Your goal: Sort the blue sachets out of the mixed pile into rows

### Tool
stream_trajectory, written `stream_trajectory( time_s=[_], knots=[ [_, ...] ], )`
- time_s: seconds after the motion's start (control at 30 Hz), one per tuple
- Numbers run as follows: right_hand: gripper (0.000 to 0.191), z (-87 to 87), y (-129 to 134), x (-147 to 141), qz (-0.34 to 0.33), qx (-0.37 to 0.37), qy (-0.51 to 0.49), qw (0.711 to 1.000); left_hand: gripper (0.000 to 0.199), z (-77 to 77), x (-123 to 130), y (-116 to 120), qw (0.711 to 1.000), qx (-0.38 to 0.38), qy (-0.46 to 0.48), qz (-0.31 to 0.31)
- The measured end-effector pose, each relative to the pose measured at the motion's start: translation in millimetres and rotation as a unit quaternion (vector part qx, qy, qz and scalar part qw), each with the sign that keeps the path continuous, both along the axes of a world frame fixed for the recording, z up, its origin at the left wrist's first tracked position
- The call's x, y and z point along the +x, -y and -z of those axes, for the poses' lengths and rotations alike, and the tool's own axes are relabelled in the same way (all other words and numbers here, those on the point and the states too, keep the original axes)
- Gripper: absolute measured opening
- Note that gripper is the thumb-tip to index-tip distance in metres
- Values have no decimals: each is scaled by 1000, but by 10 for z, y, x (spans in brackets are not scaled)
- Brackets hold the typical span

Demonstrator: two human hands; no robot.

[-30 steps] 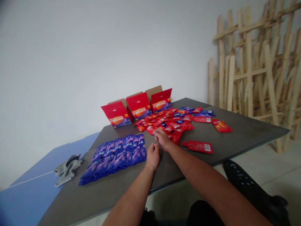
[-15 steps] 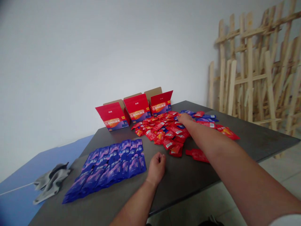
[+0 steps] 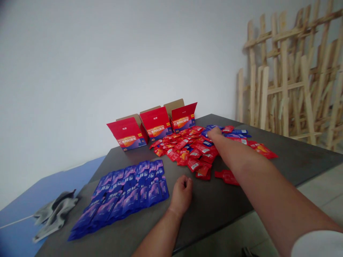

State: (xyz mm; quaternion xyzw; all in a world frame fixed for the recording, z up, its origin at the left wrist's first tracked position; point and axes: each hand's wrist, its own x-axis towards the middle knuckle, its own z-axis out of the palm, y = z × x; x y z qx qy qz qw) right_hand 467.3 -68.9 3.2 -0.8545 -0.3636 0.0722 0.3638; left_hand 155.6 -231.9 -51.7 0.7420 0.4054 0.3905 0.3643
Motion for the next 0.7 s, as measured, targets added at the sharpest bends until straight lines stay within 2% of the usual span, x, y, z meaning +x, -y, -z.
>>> stream_trajectory(
  time_s=[0.13,0.27,0.33,0.4,0.43,0.47,0.53,0.6,0.7],
  knots=[
    [20,-200,181,-45,38,50,-78,995,26,-20,0,-15,1000,-17,25,-9],
    [16,-383,429,-235,-18,139,-158,978,10,7,5,-55,995,-46,90,-21],
    [14,-412,616,-412,-67,186,-202,959,13,27,11,-74,990,-81,118,-3],
    [15,-379,848,-640,-134,229,-255,930,21,31,16,-82,982,-114,148,24],
    [18,-340,976,-767,-193,252,-305,898,26,24,16,-82,978,-124,166,36],
    [20,-288,1108,-897,-252,256,-345,867,30,12,13,-80,973,-130,185,45],
    [25,-164,1365,-1148,-331,237,-382,830,38,-21,1,-73,963,-141,222,55],
    [29,-38,1585,-1356,-382,200,-375,820,44,-52,-17,-71,953,-153,257,47],
    [30,78,1776,-1512,-443,130,-317,828,46,-78,-36,-78,940,-162,301,18]
  ],
)
